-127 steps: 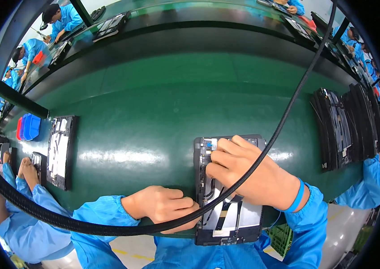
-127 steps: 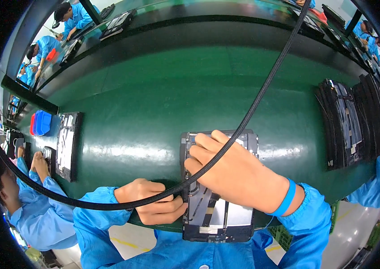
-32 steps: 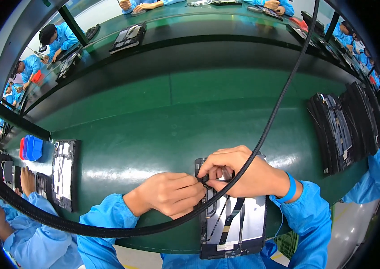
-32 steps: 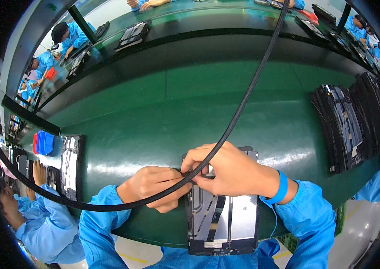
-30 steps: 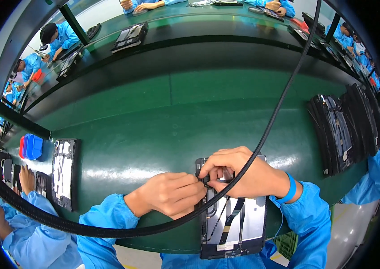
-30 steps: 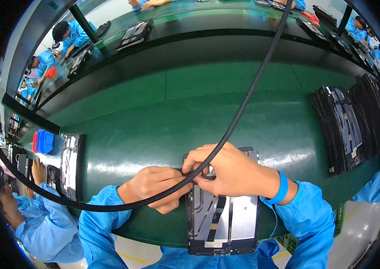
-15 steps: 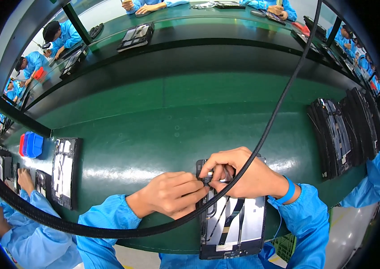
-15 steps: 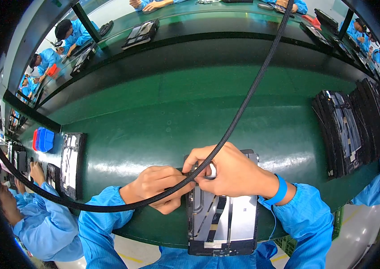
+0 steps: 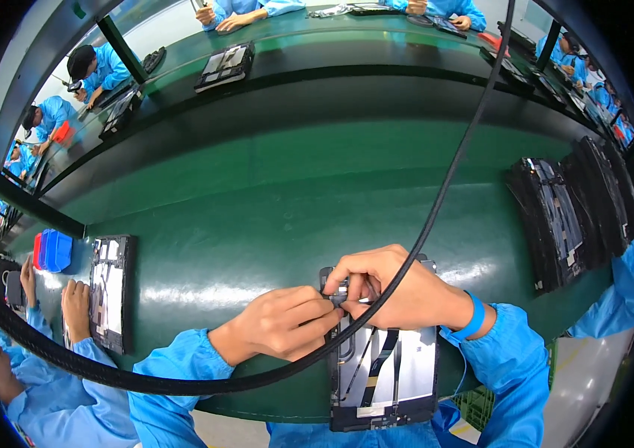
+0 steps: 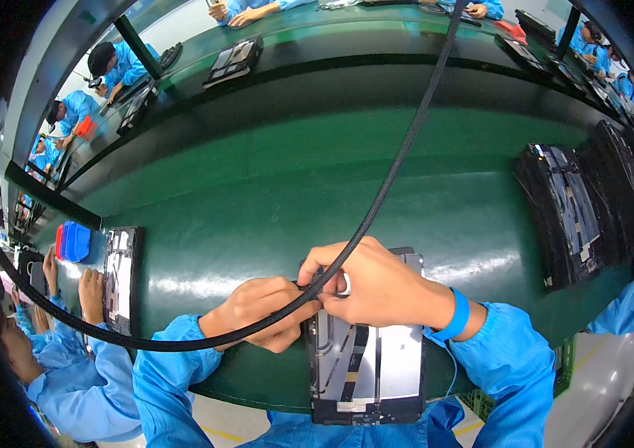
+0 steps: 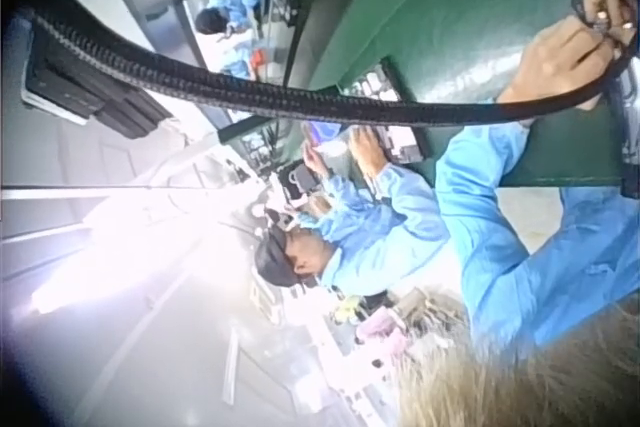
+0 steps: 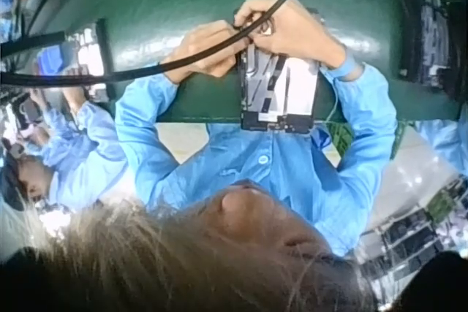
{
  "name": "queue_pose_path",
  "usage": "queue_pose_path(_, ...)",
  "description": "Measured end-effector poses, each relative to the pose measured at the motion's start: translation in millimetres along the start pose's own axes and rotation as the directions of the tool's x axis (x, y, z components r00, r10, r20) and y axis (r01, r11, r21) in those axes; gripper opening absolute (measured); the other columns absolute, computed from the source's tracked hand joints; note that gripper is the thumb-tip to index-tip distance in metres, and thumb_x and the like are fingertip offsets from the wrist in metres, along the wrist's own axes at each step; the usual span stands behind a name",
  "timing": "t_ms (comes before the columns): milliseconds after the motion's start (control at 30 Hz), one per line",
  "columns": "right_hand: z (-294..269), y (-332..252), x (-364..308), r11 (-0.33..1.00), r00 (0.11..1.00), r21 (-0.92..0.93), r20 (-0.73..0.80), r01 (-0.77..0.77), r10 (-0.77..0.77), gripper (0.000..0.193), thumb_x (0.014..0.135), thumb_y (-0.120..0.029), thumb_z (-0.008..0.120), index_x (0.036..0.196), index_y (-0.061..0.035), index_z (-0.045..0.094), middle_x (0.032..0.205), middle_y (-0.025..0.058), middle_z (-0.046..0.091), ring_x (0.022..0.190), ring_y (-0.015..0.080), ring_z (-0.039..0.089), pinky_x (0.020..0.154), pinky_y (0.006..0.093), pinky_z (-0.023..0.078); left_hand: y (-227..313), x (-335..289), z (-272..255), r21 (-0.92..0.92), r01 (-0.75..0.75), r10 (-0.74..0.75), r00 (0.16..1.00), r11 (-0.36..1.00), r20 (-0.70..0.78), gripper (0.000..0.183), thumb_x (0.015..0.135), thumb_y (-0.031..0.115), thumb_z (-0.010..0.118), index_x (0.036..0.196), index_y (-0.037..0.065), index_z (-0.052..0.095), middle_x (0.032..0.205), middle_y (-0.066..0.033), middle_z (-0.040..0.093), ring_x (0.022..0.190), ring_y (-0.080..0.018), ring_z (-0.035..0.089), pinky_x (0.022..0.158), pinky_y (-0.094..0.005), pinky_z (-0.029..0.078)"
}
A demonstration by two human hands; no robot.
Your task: The person assembles a tablet or smartphone screen assembly by connecting internal ribbon cables and fastening components into the internal housing using an electric screwdriver.
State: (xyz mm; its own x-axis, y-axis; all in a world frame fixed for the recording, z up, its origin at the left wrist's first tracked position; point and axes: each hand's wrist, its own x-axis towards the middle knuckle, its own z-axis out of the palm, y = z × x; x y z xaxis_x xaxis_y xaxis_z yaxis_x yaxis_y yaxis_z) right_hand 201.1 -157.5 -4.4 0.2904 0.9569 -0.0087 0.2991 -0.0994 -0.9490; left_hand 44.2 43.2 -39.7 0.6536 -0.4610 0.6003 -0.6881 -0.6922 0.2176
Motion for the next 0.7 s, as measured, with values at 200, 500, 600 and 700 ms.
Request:
queue_pose_path(200, 2, -15, -7, 0.972, 0.965, -0.150, -0.163, 0.183, -0.207, 0.044, 0.091, -0.005, 0.079, 0.134, -0.0033, 0.070, 0.115, 0.0115, 0.074, 0.102, 0.0209, 0.071, 0.076, 0.0340, 0.058, 7, -3, -18, -0.083, 0.092, -0.091, 0.996, 0.992, 0.010, 0.036, 0.069, 0.003, 0.078, 0.105, 0.001, 0.080, 0.096, -0.0073, 0.072, 0.083, -0.0258, 0.070, 0.068, -0.0377, 0.059)
queue_pose_path(500, -46, -32, -168, 0.677, 0.619, -0.667, -0.683, -0.312, -0.388, 0.041, 0.082, -0.005, 0.082, 0.123, -0.0075, 0.077, 0.122, 0.0148, 0.070, 0.115, 0.0337, 0.064, 0.106, 0.0466, 0.050, 127, -16, 2, -0.259, -0.169, 0.248, 0.917, 0.951, 0.312, 0.046, 0.094, 0.033, 0.070, 0.136, 0.014, 0.074, 0.141, -0.0117, 0.067, 0.125, -0.0304, 0.066, 0.109, -0.0528, 0.048)
queue_pose_path(600, -62, -34, -233, 0.375, 0.534, -0.629, -0.777, -0.681, -0.333, 0.052, 0.081, -0.017, 0.089, 0.129, -0.0058, 0.074, 0.131, 0.0156, 0.065, 0.123, 0.0361, 0.057, 0.112, 0.0505, 0.046, 124, -2, 12, -0.131, -0.255, 0.286, 0.880, 0.958, 0.379, 0.048, 0.096, 0.034, 0.070, 0.141, 0.016, 0.071, 0.152, -0.0152, 0.064, 0.134, -0.0321, 0.064, 0.118, -0.0563, 0.046)
queue_pose_path(700, -83, -19, -269, 0.428, 0.496, -0.539, -0.841, -0.726, -0.218, 0.059, 0.078, -0.026, 0.094, 0.130, -0.0053, 0.074, 0.130, 0.0146, 0.065, 0.123, 0.0352, 0.058, 0.110, 0.0474, 0.049, 96, 9, 9, -0.059, -0.177, 0.186, 0.909, 0.983, 0.373, 0.052, 0.087, 0.030, 0.074, 0.138, 0.020, 0.075, 0.151, -0.0169, 0.065, 0.136, -0.0335, 0.065, 0.115, -0.0581, 0.049)
